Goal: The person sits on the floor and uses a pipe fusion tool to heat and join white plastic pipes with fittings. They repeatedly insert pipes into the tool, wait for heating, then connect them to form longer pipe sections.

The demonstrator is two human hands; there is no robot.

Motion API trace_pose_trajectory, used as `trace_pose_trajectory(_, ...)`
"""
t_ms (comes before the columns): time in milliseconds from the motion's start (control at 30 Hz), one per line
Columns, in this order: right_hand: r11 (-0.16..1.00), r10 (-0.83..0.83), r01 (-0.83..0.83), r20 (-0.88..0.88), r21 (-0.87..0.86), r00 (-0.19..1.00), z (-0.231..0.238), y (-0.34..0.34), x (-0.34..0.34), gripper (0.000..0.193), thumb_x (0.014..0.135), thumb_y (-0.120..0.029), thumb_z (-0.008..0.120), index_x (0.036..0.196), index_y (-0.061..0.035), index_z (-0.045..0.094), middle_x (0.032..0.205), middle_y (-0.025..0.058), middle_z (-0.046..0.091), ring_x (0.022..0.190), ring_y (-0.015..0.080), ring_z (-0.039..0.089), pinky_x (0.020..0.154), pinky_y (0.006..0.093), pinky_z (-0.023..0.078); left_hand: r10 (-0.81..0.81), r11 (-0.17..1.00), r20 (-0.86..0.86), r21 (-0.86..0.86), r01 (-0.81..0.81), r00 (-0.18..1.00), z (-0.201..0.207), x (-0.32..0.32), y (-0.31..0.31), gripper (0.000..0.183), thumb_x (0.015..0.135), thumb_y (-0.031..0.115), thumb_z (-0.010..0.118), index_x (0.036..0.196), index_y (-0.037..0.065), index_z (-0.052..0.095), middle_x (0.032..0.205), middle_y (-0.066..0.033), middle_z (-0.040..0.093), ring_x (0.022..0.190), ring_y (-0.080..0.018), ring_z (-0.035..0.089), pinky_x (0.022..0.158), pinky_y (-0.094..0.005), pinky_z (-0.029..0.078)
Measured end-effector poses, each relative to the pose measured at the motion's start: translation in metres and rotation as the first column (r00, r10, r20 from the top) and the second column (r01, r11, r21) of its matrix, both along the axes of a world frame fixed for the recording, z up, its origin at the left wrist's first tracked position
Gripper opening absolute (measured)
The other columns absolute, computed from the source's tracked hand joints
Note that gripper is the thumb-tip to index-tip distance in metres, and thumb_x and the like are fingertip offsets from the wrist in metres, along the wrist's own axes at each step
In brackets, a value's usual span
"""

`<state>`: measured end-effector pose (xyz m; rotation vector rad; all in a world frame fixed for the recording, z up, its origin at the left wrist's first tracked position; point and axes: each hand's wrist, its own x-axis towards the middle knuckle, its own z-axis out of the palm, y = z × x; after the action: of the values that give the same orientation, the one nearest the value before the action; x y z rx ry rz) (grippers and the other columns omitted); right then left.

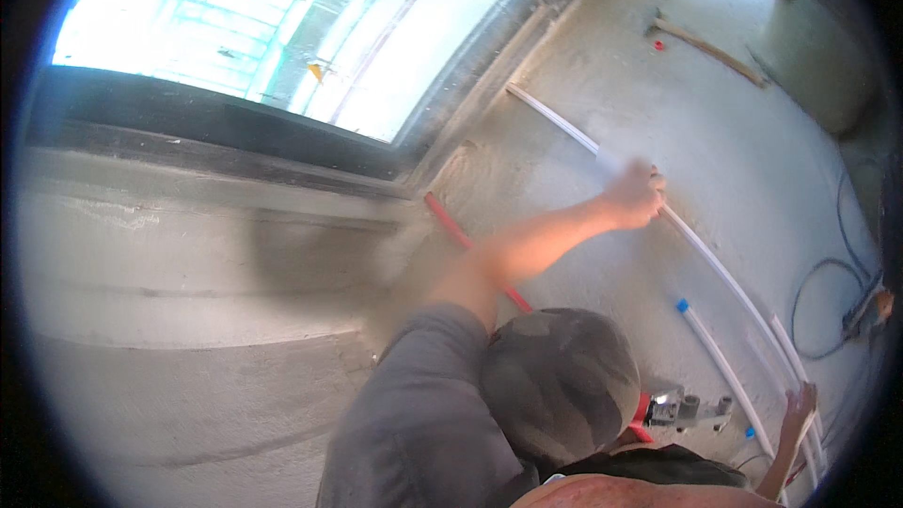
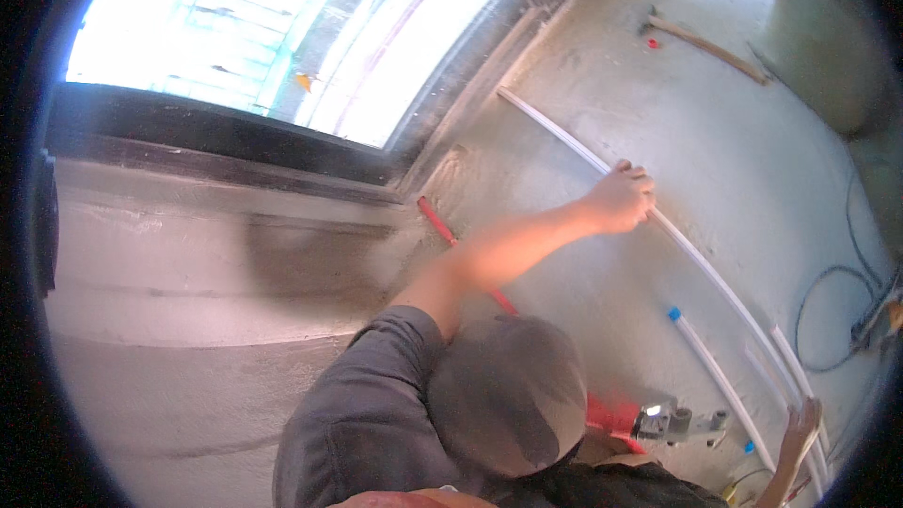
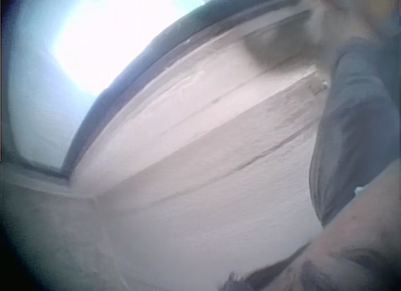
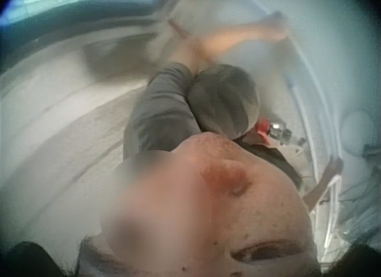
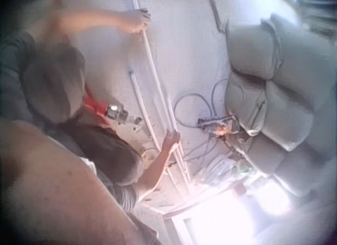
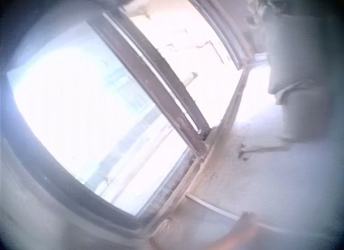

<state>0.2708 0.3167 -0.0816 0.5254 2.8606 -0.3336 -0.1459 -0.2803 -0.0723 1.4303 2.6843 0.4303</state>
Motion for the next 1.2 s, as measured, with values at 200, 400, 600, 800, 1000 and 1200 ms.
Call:
trace_pose_trajectory(200, 0.994, 0.067, -0.086, -0.24, -0.068, 0.968, -0.007, -0.042, -0.041, 0.053, 0.081, 0.009, 0.074, 0.132, 0.0015, 0.064, 0.122, 0.0238, 0.061, 0.115, 0.0421, 0.06, 0.1, 0.0502, 0.049, 0.094, 0.996, -0.005, -0.001, -0.094, 0.996, 0.012, -0.011, -0.015, 0.02, 0.081, 0.017, 0.08, 0.096, 0.006, 0.073, 0.109, -0.0117, 0.064, 0.118, -0.0305, 0.057, 0.106, -0.053, 0.039)
trace_pose_trajectory(400, 0.978, 0.207, -0.204, -0.273, 0.037, 0.94, -0.03, -0.075, -0.09, 0.054, 0.082, 0.007, 0.075, 0.135, 0.0012, 0.064, 0.126, 0.0253, 0.062, 0.12, 0.0451, 0.059, 0.103, 0.0488, 0.049, 0.204, 0.978, 0.084, 0.018, -0.207, 0.975, 0.023, -0.003, -0.05, 0.049, 0.084, 0.019, 0.08, 0.126, 0.005, 0.06, 0.133, -0.0179, 0.053, 0.134, -0.0395, 0.047, 0.113, -0.0581, 0.035)
trace_pose_trajectory(600, 0.967, 0.232, -0.227, -0.033, 0.116, 0.972, -0.007, -0.094, -0.105, 0.052, 0.083, -0.001, 0.077, 0.134, 0.0025, 0.064, 0.135, 0.0271, 0.06, 0.129, 0.0469, 0.055, 0.108, 0.0533, 0.045, 0.294, 0.943, 0.122, 0.125, -0.308, 0.948, 0.014, 0.016, -0.074, 0.059, 0.086, 0.016, 0.078, 0.138, 0.004, 0.052, 0.144, -0.0217, 0.044, 0.138, -0.044, 0.042, 0.115, -0.0585, 0.03)
trace_pose_trajectory(800, 0.956, 0.204, -0.189, -0.045, 0.224, 0.978, -0.032, -0.083, -0.085, 0.048, 0.089, -0.009, 0.074, 0.135, 0.0002, 0.064, 0.139, 0.0314, 0.057, 0.134, 0.0505, 0.05, 0.112, 0.058, 0.04, 0.291, 0.931, 0.175, 0.175, -0.32, 0.941, 0.014, 0.021, -0.067, 0.064, 0.087, 0.014, 0.076, 0.143, 0.003, 0.047, 0.145, -0.0224, 0.041, 0.14, -0.0442, 0.039, 0.115, -0.0583, 0.028)
trace_pose_trajectory(1000, 0.963, 0.267, -0.269, -0.043, -0.033, 0.963, 0.009, -0.122, -0.122, 0.048, 0.086, -0.006, 0.074, 0.133, -0.0015, 0.065, 0.136, 0.0284, 0.058, 0.127, 0.0484, 0.055, 0.108, 0.0553, 0.044, 0.289, 0.936, 0.18, 0.151, -0.317, 0.94, 0.011, 0.031, -0.06, 0.065, 0.088, 0.012, 0.076, 0.145, 0.003, 0.046, 0.147, -0.0224, 0.039, 0.141, -0.0446, 0.037, 0.115, -0.0583, 0.028)
trace_pose_trajectory(1200, 0.961, 0.214, -0.243, -0.208, -0.129, 0.954, 0.011, -0.182, -0.178, 0.05, 0.076, 0.003, 0.077, 0.125, 0.0007, 0.067, 0.113, 0.0243, 0.06, 0.11, 0.0442, 0.059, 0.094, 0.0503, 0.049, 0.293, 0.919, 0.132, 0.235, -0.317, 0.947, 0.017, 0.027, -0.055, 0.066, 0.087, 0.012, 0.076, 0.145, 0.003, 0.046, 0.147, -0.0223, 0.04, 0.141, -0.0452, 0.037, 0.114, -0.0585, 0.029)
